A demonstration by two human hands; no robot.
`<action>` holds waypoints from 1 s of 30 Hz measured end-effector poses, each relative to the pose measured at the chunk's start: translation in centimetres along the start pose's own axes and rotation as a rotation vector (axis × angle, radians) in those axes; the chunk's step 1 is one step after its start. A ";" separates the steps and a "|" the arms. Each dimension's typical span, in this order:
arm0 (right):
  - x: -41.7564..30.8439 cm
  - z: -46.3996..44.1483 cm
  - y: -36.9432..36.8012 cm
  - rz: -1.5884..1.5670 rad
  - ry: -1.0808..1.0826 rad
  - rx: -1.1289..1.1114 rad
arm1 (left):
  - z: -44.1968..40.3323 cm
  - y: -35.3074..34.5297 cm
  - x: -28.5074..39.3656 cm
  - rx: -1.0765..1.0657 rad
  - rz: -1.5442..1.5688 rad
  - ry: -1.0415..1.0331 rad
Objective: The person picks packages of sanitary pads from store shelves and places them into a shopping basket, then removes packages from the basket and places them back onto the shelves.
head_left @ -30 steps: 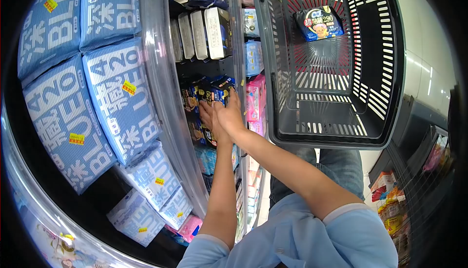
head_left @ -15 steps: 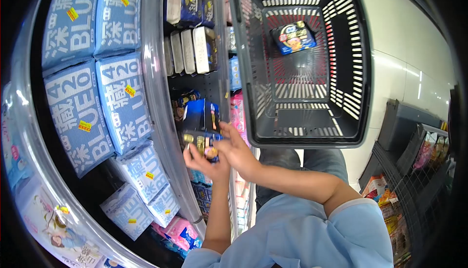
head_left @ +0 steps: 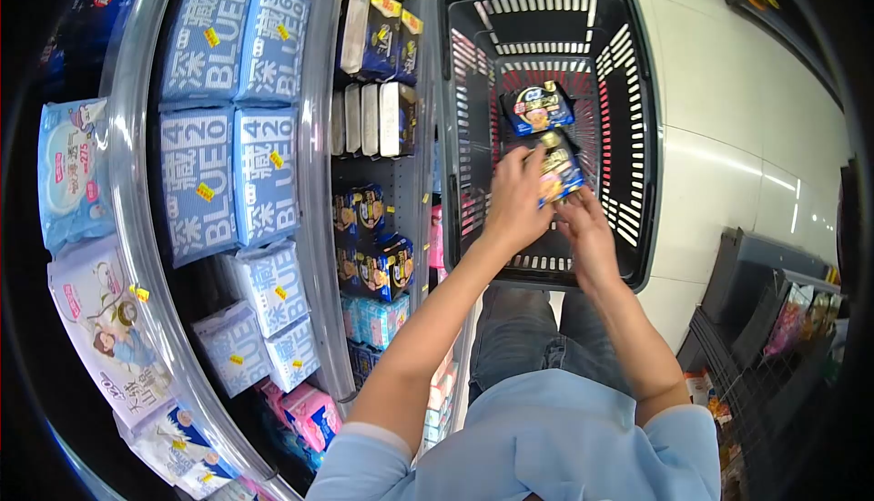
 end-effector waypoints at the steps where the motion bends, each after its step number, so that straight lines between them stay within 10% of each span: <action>1: -0.2 -0.3 0.7 0.076 0.008 0.043 | -0.5 -1.9 -0.9 -0.032 0.033 -0.006; 10: -1.2 1.1 1.9 0.213 0.125 -0.037 | 2.0 5.8 -1.4 0.186 -0.183 -0.093; 15: 0.5 1.1 1.7 0.250 0.075 -0.096 | 12.4 12.4 -12.1 0.528 -0.350 0.253; 21: 0.8 0.7 0.6 0.269 0.037 -0.116 | 24.4 11.1 -29.2 0.307 -0.560 1.029; 30: 2.4 -0.5 -0.1 0.312 0.036 -0.079 | 24.3 12.0 -30.1 0.272 -0.685 0.943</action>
Point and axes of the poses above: each hand's wrist, its own z-axis away from the middle knuckle, its own y-axis out of the back of the hand, x = y × z, the point moved 9 cm from there along -z, towards the middle knuckle, and after that the axes turned 12 degrees about -y, right-handed, at the moved point
